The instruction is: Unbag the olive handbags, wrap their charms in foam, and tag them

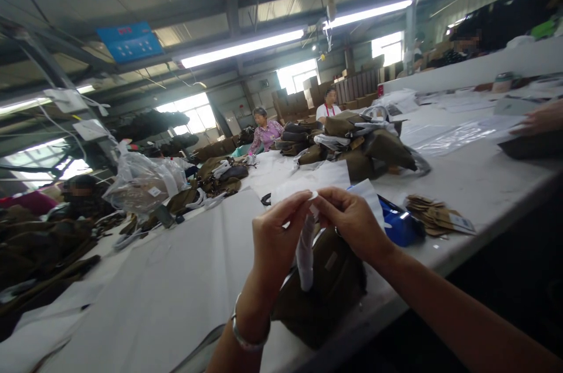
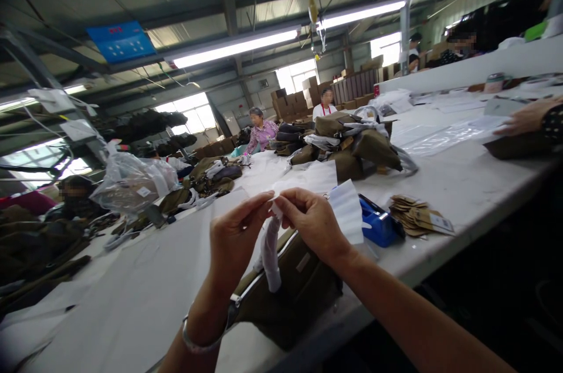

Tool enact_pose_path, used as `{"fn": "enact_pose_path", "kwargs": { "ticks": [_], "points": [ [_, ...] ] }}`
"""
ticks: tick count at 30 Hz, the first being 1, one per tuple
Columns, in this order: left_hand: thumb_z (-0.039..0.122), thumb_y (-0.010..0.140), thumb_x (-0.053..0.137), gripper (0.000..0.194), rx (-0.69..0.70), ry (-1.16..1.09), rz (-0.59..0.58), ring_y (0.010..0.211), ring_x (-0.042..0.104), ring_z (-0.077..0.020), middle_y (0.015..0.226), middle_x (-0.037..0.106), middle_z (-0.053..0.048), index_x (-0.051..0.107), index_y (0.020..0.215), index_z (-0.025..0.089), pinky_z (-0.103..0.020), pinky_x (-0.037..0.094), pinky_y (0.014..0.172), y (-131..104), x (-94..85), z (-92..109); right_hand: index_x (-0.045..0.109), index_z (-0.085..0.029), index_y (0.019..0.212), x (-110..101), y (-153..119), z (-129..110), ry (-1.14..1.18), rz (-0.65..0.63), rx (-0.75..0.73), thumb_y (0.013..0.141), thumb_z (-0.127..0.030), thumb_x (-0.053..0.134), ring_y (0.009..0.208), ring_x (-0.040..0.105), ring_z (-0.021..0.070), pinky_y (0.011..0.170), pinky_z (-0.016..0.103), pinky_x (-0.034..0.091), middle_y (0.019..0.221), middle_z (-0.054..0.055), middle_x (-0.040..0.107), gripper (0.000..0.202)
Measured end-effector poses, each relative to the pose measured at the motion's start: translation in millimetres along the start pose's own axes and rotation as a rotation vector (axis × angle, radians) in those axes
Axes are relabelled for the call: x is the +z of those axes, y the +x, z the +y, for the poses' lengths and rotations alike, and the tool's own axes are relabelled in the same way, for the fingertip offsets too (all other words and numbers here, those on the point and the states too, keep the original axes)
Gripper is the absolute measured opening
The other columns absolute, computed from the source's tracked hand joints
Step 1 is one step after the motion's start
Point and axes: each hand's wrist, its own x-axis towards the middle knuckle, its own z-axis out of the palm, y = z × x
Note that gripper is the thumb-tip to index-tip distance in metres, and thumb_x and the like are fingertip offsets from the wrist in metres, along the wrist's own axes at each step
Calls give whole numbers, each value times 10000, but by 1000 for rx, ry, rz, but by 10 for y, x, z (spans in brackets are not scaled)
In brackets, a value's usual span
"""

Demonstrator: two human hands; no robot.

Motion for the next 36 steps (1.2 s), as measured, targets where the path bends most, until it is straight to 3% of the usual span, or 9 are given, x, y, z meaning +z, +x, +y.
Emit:
{"fn": "enact_pose_path", "kwargs": {
  "ticks": [6,11,13,15,19,23,27,29,36],
  "points": [
    [228,896,736,192,163,71,80,989,775,-233,1093,807,-32,820,1061,280,-328,609,943,-31,50,-62,728,-153,883,33,-10,-18,79,1,39,841,-577,716,551,514,105,538,228,426,613,-23,592,426],
    [142,912,695,227,348,77,72,1003,777,-206,1113,804,-33,802,1084,244,-303,625,938,-51,67,-101,719,-154,850,35,-19,-29,138,-8,35,804,-559,766,539,518,102,525,225,428,602,-28,593,410],
    [163,916,698,176,308,39,27,1052,764,-218,1141,796,-44,807,1037,231,-313,617,963,-68,66,-78,713,-160,850,31,-13,-10,173,2,20,797,-537,785,549,535,102,532,221,441,620,-26,614,387],
    [235,944,676,137,177,-44,2,1040,768,-231,1129,799,-57,805,986,214,-318,638,916,-74,61,-42,709,-168,870,31,-10,12,191,8,5,810,-521,783,560,557,104,538,219,457,650,-22,641,365],
    [331,932,696,237,-116,-201,10,760,793,-185,940,825,-32,747,1124,202,-260,665,686,-3,19,21,652,-203,950,35,-36,23,125,8,-59,875,-478,735,585,642,127,555,224,503,711,-21,704,296],
    [337,850,791,356,-179,-218,-91,803,785,-181,931,826,-33,729,1173,202,-248,647,744,114,-57,44,593,-238,1097,-2,-37,-20,-185,77,-289,933,-345,702,629,682,130,624,230,533,783,-28,731,225],
    [351,846,793,405,-184,-237,-114,777,773,-170,941,824,-41,715,1214,200,-250,637,739,154,-87,49,668,-224,1057,-97,66,-94,-545,118,-746,962,-235,663,761,663,132,706,247,534,1024,49,714,96],
    [330,848,788,364,-161,-253,-100,760,769,-164,918,823,-41,730,1178,187,-243,631,737,156,-74,48,697,-211,984,-155,129,-129,-632,61,-924,988,-193,615,849,658,156,763,268,534,1007,59,711,84],
    [257,795,830,221,-63,-352,139,780,769,-169,867,817,-42,764,988,172,-249,618,745,310,-42,-53,737,-177,1005,-308,138,46,-880,-174,-1039,1005,-153,573,869,663,189,771,309,550,973,55,764,166]
  ]
}}
